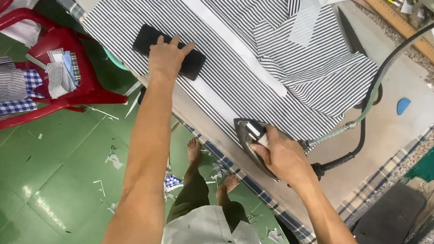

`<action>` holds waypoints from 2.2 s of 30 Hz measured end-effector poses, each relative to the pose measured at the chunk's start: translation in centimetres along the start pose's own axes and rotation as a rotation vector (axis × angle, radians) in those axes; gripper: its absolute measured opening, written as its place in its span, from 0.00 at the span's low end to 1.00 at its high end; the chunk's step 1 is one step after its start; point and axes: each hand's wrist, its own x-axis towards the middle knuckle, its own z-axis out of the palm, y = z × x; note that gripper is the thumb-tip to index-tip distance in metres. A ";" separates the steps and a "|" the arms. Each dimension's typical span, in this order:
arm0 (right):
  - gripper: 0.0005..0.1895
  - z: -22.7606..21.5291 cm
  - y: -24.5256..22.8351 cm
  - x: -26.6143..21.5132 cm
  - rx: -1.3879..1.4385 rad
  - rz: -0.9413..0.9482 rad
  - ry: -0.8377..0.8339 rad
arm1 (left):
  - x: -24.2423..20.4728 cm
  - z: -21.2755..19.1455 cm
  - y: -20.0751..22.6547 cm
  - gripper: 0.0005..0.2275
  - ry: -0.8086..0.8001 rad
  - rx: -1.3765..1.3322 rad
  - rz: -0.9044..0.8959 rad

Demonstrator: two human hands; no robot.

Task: The person irons a striped shirt on a table using a steam iron and a black pressing block. They repeatedly smooth the fabric, press seams, and reposition the shirt to cover different areas.

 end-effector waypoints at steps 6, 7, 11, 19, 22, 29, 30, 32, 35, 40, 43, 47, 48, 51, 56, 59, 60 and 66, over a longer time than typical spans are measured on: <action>0.31 -0.5 -0.9 0.6 -0.095 0.054 -0.009 | 2.5 -0.1 -5.6 0.44 -0.020 0.006 -0.056; 0.31 -0.1 -1.0 0.7 -0.098 0.060 -0.013 | 3.3 0.5 -6.9 0.44 -0.022 0.001 -0.051; 0.28 1.9 -0.5 2.3 -0.194 0.164 -0.032 | 6.0 1.8 -11.7 0.46 -0.013 0.026 -0.010; 0.30 3.2 -1.7 4.9 -0.324 0.114 0.065 | 7.2 4.1 -16.2 0.41 0.230 -0.149 0.079; 0.24 1.8 -4.0 5.8 -0.267 0.075 0.187 | 6.7 4.0 -16.3 0.35 0.315 -0.322 0.054; 0.25 0.7 -9.6 11.9 -0.213 0.063 0.239 | 11.4 5.4 -19.4 0.36 0.583 -0.482 0.090; 0.25 0.6 -10.6 12.8 -0.225 0.045 0.246 | 12.2 6.0 -19.8 0.37 0.606 -0.483 0.078; 0.25 0.1 -12.4 14.8 -0.232 0.034 0.258 | 12.3 5.4 -20.0 0.36 0.597 -0.523 0.096; 0.25 -0.7 -15.3 17.2 -0.236 0.015 0.265 | 12.1 5.4 -20.3 0.34 0.590 -0.607 0.123; 0.24 -1.9 -19.2 20.6 -0.231 -0.025 0.282 | 12.1 5.1 -20.6 0.29 0.598 -0.708 0.138; 0.23 -2.5 -20.1 21.5 -0.215 -0.023 0.208 | 11.7 4.8 -20.5 0.31 0.554 -0.676 0.139; 0.24 -2.6 -19.5 20.7 -0.188 -0.008 0.188 | 11.6 4.9 -20.5 0.33 0.554 -0.602 0.158; 0.23 -2.7 -19.1 20.2 -0.167 0.006 0.163 | 11.6 5.0 -20.4 0.33 0.552 -0.590 0.166; 0.23 -3.0 -17.7 17.5 -0.140 0.052 0.137 | 11.8 6.2 -20.3 0.33 0.494 -0.607 0.243; 0.23 -3.0 -14.0 12.0 -0.060 0.118 0.087 | 6.7 4.4 -16.4 0.32 0.309 -0.619 0.533; 0.25 -2.3 -10.9 8.6 -0.024 0.142 0.079 | 3.0 2.6 -11.8 0.32 0.181 -0.558 0.697; 0.25 -2.0 -9.8 7.5 -0.007 0.156 0.068 | 1.8 2.0 -10.1 0.33 0.102 -0.516 0.752; 0.24 -0.6 -4.0 0.9 0.018 0.204 0.090 | -3.6 0.6 -0.6 0.31 0.018 -0.344 0.922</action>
